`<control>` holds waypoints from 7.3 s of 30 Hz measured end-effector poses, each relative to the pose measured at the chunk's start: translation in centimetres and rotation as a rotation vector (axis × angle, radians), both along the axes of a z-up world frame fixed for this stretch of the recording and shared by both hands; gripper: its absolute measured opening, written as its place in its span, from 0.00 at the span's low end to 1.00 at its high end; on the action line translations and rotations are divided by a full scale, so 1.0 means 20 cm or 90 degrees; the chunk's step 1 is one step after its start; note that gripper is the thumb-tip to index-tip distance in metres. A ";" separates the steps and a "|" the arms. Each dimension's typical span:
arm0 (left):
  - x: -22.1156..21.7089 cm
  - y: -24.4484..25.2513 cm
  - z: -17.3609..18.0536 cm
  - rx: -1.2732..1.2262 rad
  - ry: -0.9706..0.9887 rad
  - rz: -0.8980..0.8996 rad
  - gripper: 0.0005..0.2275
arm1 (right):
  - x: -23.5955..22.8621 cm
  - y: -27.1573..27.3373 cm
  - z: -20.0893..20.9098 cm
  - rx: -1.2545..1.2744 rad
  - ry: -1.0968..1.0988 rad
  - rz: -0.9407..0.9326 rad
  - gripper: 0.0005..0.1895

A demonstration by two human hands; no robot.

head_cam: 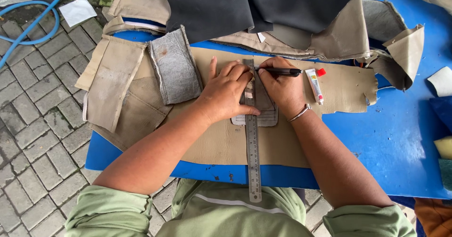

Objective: Marking and cutting a pattern on a piece of leather using a ruler and marker

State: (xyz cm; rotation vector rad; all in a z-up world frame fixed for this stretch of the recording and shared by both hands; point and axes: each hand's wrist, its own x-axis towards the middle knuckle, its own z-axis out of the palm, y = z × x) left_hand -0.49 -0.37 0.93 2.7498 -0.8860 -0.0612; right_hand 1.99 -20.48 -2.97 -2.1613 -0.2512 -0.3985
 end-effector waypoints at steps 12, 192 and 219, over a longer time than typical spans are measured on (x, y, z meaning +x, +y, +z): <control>-0.02 0.03 0.01 0.018 -0.003 -0.021 0.47 | 0.00 0.02 0.00 -0.036 -0.003 -0.005 0.05; -0.71 -0.10 -0.08 -0.056 -0.170 0.059 0.32 | -0.44 -0.29 0.14 -0.453 0.033 0.270 0.18; -0.64 -0.15 -0.09 -0.073 -0.158 0.103 0.37 | -0.29 0.10 0.13 0.182 0.268 0.117 0.10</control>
